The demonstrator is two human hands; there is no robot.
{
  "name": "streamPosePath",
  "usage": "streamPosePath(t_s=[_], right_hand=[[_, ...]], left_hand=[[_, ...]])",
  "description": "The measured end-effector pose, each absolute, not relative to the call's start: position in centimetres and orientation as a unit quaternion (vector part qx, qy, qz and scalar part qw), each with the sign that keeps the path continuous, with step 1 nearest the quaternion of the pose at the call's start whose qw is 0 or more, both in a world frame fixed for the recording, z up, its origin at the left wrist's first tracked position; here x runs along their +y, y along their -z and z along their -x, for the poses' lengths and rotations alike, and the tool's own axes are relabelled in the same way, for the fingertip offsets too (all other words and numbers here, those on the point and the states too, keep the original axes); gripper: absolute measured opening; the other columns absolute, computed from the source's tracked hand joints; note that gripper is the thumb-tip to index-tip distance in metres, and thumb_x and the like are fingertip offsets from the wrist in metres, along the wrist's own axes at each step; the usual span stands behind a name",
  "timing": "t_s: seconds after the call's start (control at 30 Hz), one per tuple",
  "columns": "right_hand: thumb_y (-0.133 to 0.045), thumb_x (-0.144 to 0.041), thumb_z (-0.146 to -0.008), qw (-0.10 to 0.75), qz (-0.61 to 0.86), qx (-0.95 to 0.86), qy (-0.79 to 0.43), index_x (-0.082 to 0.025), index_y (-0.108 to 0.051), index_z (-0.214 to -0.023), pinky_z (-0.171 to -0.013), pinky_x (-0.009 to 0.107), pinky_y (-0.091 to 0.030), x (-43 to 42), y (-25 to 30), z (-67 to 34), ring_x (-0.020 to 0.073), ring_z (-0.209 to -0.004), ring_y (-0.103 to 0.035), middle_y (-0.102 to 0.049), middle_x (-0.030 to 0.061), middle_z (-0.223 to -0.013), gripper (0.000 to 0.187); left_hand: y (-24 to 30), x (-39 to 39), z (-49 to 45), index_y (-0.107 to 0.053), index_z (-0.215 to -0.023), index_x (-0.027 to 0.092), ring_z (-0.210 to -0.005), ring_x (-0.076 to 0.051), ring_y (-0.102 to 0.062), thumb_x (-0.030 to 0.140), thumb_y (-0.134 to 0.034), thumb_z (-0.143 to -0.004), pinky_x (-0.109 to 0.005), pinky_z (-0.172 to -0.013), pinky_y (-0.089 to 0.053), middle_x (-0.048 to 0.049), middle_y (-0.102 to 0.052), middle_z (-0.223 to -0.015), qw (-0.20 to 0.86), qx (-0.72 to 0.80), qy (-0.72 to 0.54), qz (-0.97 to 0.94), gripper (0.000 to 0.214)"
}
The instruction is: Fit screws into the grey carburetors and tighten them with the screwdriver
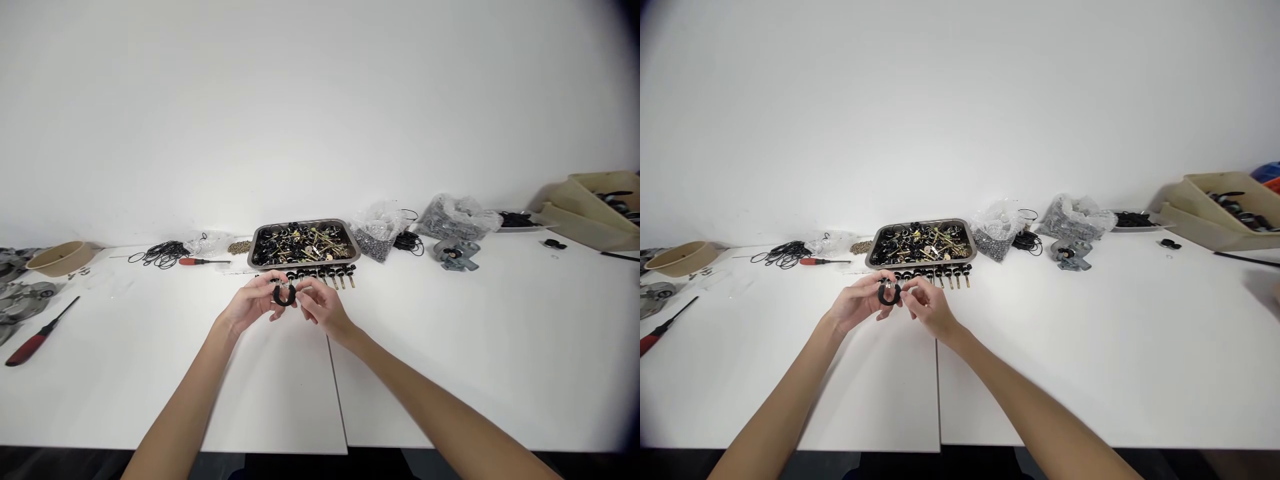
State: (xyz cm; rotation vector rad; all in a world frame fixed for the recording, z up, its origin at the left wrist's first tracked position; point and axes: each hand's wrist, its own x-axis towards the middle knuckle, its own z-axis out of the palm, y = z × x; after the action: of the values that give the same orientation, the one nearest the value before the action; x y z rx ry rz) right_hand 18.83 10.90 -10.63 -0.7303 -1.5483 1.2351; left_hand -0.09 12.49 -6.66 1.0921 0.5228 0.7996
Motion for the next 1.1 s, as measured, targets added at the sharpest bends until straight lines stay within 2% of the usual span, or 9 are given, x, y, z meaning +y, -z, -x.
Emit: streamPosePath(t_s=[0.2,0.47,0.63,0.9,1.1], right_hand=[[-0.058,-0.041,-0.085,0.476,0.312,-0.658,-0.493,-0.017,-0.053,-0.094,-0.044,0.017,-0.034,10.71,10.59,-18.98,0.0065,-0.048,-0.044,-0.053,-0.0027,-0.060,0.026],[-0.055,-0.040,-0.088,0.481,0.300,-0.643,-0.514,-0.017,-0.053,-0.093,-0.044,0.017,-0.033,10.78,10.59,-18.99,0.0059,-0.049,-0.044,-0.054,-0.0022,-0.063,0.024],[-0.054,-0.040,-0.089,0.482,0.289,-0.641,-0.523,-0.017,-0.053,-0.091,-0.044,0.017,-0.032,10.76,10.58,-19.02,0.0060,-0.049,-0.044,-0.053,-0.0023,-0.062,0.024],[-0.042,-0.045,-0.094,0.498,0.277,-0.622,-0.537,-0.015,-0.054,-0.084,-0.040,0.018,-0.029,10.88,10.66,-19.11,0.0075,-0.046,-0.043,-0.051,-0.0015,-0.057,0.033],[-0.039,-0.043,-0.095,0.502,0.324,-0.608,-0.522,-0.016,-0.050,-0.078,-0.039,0.019,-0.028,11.16,10.87,-19.02,0.0074,-0.041,-0.039,-0.045,-0.0036,-0.050,0.033]], left_hand=[[6.67,12.58,0.31,-0.054,-0.103,0.015,-0.059,-0.015,-0.053,0.027,-0.059,-0.080,-0.025,-0.048,-0.041,-0.0074,-0.057,-0.080,0.739,0.245,-0.360,-0.514,0.026],[6.65,12.54,0.35,-0.061,-0.109,0.010,-0.069,-0.017,-0.054,0.028,-0.065,-0.076,-0.024,-0.049,-0.040,-0.0096,-0.056,-0.079,0.727,0.257,-0.339,-0.540,0.038],[6.62,12.44,0.40,-0.066,-0.105,0.008,-0.074,-0.021,-0.056,0.031,-0.067,-0.075,-0.024,-0.049,-0.039,-0.0116,-0.057,-0.080,0.720,0.265,-0.332,-0.548,0.038],[6.62,12.37,0.26,-0.067,-0.105,0.007,-0.080,-0.028,-0.061,0.030,-0.064,-0.076,-0.024,-0.047,-0.039,-0.0158,-0.061,-0.081,0.746,0.230,-0.337,-0.525,0.037],[6.76,12.72,0.46,-0.064,-0.106,0.003,-0.057,-0.019,-0.056,0.033,-0.058,-0.077,-0.026,-0.047,-0.036,-0.0185,-0.063,-0.080,0.755,0.217,-0.377,-0.491,0.042]])
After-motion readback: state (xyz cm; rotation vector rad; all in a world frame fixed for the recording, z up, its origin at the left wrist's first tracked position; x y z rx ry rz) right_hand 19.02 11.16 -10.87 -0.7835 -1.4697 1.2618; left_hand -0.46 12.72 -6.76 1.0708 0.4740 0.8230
